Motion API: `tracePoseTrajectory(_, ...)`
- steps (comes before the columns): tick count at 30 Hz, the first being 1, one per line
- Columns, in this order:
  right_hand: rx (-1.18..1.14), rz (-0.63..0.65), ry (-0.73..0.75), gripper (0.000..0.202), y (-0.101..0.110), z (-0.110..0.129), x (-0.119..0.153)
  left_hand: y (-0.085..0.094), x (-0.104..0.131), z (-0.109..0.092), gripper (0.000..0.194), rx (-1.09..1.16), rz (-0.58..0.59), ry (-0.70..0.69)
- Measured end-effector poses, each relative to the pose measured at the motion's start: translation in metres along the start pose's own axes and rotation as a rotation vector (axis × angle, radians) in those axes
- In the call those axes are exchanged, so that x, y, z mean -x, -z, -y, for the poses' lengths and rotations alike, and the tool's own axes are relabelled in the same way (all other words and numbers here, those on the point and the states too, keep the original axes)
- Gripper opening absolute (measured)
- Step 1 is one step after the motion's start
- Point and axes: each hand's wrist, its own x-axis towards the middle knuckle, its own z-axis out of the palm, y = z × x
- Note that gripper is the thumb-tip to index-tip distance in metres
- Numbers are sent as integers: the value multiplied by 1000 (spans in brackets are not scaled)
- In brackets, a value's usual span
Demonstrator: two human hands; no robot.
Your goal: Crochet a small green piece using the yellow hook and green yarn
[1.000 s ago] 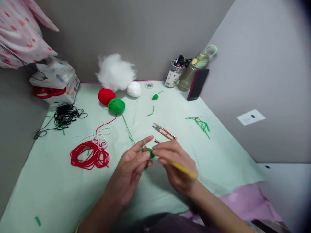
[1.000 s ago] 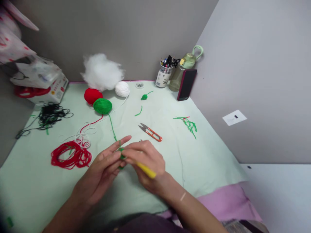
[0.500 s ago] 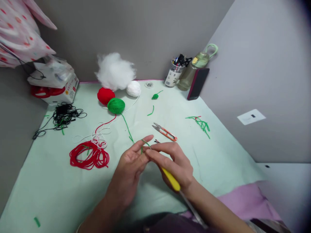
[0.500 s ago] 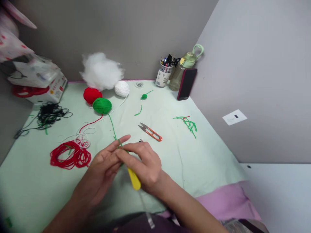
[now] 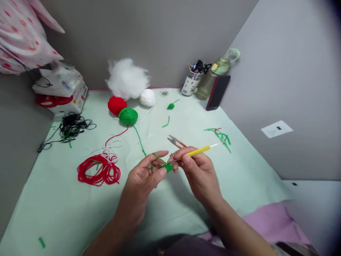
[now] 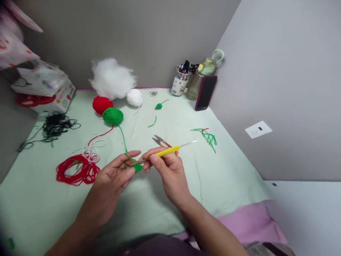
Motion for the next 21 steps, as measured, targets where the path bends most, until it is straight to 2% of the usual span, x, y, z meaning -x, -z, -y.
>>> tracePoseTrajectory(3, -13, 31, -19, 23, 2, 3, -1, 1, -1, -1, 31, 22, 2, -7)
tracePoseTrajectory(7, 146, 51, 98, 20, 2, 9, 3, -1, -1, -2, 31, -22, -44, -35)
tracePoseTrajectory(10, 397, 89, 278, 18, 2, 13, 7, -2, 1, -1, 32, -140, -117, -105)
tracePoseTrajectory(15, 824, 192, 694, 22, 0, 9, 12, -7, 7, 1, 39, -284, -246, -226)
tracePoseTrajectory(16, 911, 193, 749, 23, 0, 8, 13, -8, 8, 0, 43, -242, -241, -205)
tracePoseTrajectory(18, 1038, 179, 803, 25, 0, 5, 16, -10, 6, -1, 52, -69, -162, -88)
tracePoseTrajectory(19, 1046, 169, 801, 27, 0, 4, 17, -10, 5, -3, 55, 37, -97, -5)
tracePoseTrajectory(21, 915, 126, 729, 28, 1, 4, 17, -8, 1, -6, 54, 210, 20, 131)
